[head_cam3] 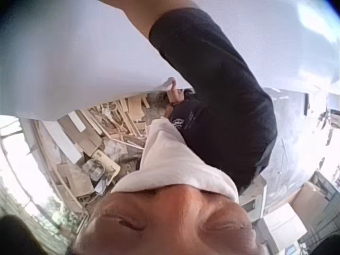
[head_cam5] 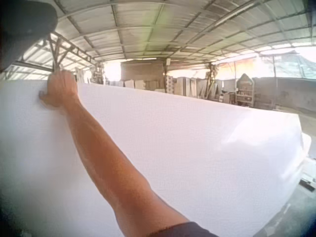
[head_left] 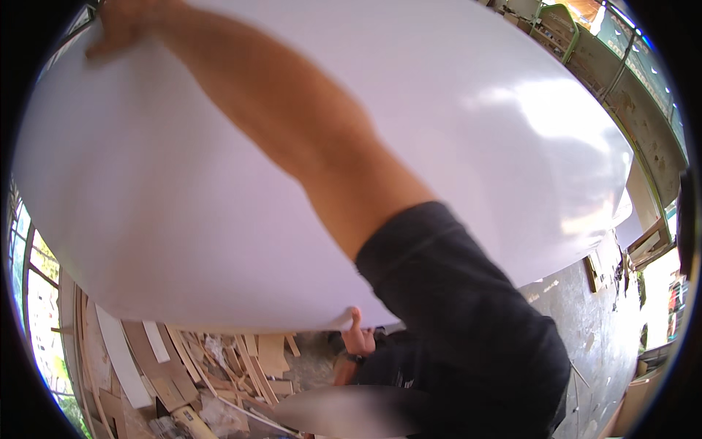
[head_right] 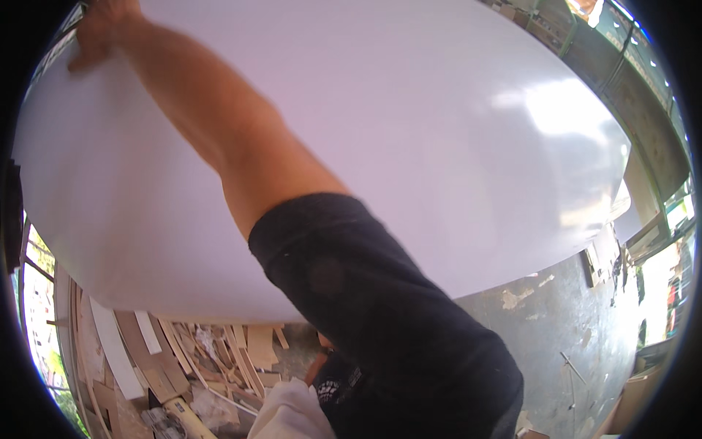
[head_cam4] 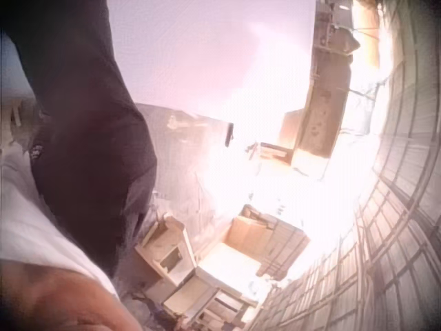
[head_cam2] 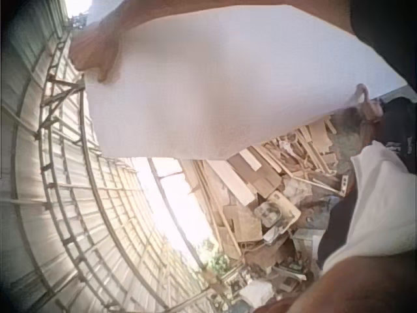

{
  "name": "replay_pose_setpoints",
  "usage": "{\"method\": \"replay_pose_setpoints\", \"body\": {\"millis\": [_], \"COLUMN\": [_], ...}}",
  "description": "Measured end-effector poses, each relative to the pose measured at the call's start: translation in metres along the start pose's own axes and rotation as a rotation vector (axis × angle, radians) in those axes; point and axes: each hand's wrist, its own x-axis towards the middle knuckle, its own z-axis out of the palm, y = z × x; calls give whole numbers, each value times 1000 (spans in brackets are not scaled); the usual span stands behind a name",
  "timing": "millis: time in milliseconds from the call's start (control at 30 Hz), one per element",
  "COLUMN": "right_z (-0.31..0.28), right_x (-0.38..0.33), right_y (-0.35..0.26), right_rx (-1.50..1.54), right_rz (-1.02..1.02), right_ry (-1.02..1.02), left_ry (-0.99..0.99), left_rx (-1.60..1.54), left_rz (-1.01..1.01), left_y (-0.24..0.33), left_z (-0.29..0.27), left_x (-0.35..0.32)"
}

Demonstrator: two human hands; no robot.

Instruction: The person handles a large white sheet in a workshop, lifting and repositioning it on a wooden workbench. They wipe the surface of the sheet with their hands and use a blue air blow gun to clean it.

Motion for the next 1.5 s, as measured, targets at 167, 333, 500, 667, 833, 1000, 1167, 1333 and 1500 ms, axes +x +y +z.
{"method": "replay_pose_setpoints", "body": {"millis": [167,333,500,667,833,1000,1167,1333,1500], "right_z": [111,111,-77,-337,-574,-759,-863,-962,-1043], "right_x": [-113,-280,-424,-494,-568,-681,-696,-706,-734], "right_y": [-19,-1,-40,-28,-49,-118,-144,-119,-59], "right_rx": [56,369,744,444,-444,-718,-652,-587,-554], "right_rz": [175,263,600,1103,1648,2009,2254,2245,2148], "right_ry": [-470,-946,-1034,-720,-207,580,927,998,1193], "left_ry": [62,56,-32,-1,126,-84,-530,-859,-1001], "left_rx": [-31,10,89,334,748,1079,1143,1101,1118], "left_rz": [-49,-74,-176,-309,-368,-259,-51,-100,26], "left_y": [11,44,65,78,66,-22,-185,-334,-446], "left_z": [27,50,49,52,37,88,210,318,393], "left_x": [-22,-21,-12,-26,-10,-54,-108,-126,-133]}}
